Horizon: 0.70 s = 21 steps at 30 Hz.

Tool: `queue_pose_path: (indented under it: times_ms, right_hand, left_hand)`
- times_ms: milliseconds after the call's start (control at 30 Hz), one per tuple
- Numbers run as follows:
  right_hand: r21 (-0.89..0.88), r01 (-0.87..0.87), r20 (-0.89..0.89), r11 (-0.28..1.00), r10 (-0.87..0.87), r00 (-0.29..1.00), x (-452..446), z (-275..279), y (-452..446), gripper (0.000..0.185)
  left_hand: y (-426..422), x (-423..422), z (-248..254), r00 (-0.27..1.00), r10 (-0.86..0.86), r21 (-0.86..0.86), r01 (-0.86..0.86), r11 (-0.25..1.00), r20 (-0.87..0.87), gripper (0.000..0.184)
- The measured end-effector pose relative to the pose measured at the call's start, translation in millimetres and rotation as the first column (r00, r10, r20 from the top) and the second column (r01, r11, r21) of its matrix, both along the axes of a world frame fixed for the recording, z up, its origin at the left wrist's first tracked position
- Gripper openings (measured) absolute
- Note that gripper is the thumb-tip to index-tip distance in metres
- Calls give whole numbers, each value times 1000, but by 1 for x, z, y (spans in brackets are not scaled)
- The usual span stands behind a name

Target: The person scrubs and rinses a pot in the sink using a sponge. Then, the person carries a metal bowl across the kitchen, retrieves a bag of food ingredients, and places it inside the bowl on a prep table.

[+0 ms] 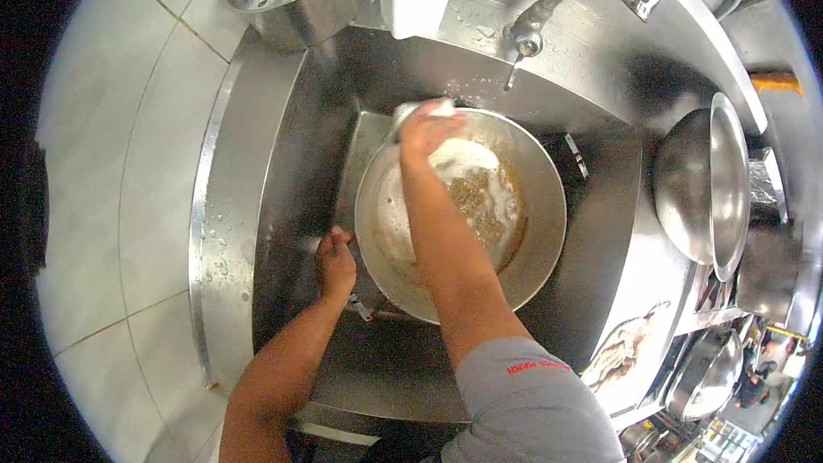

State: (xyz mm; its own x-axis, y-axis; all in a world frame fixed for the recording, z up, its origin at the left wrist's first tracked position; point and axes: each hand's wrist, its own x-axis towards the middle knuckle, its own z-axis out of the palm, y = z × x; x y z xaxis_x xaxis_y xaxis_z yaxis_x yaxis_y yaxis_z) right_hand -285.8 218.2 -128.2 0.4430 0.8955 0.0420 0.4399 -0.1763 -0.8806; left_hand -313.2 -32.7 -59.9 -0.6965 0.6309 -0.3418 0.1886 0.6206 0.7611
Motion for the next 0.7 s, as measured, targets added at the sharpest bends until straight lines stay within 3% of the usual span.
queue_pose_path:
  times_ms: [67,100,133,233,267,300,333,433,500,600,667,700]
  right_hand:
    - [83,35,-58,996,-30,998,-10,0,-7,61]
    - [177,-10,208,984,-28,978,-30,-13,-45,59]
    - [-51,-224,29,973,226,974,-27,13,-94,59]
    - [-4,-475,-392,880,436,810,-2,-1,-105,69]
    - [13,-222,-212,975,220,952,-8,-35,-71,68]
    - [-63,93,-317,994,-108,942,-7,-63,-18,65]
    - [-129,201,-329,971,-233,915,12,-80,25,63]
    - [-288,177,-455,941,-297,840,83,-111,89,58]
    - [-266,125,-427,956,-233,874,63,-116,68,54]
    - [-191,-81,-268,978,28,963,-3,-97,-35,50]
    - [-184,-287,-330,940,216,919,-8,-77,-70,47]
    - [-195,-308,-353,931,226,908,0,-79,-65,46]
  left_hand:
    - [-7,-3,-24,997,-19,24,20,1000,-70,52]
    - [-6,-2,-31,994,-34,38,38,999,-106,53]
    - [-3,0,-20,999,52,-2,-52,999,4,55]
    - [-3,-1,-23,995,91,-16,-90,996,51,57]
    - [-5,2,-23,996,75,-9,-75,997,48,57]
    - [-4,2,-23,997,65,3,-66,998,39,57]
    - [-3,-1,-22,998,63,15,-63,998,27,57]
    - [-1,-1,-6,998,17,-56,-14,998,60,57]
    - [-4,-4,-16,999,21,-68,-19,997,25,56]
    - [-5,3,-16,999,26,-39,-25,999,29,54]
    - [-4,0,-22,994,92,-44,-89,995,66,52]
    - [-5,2,-20,995,75,-30,-74,997,61,52]
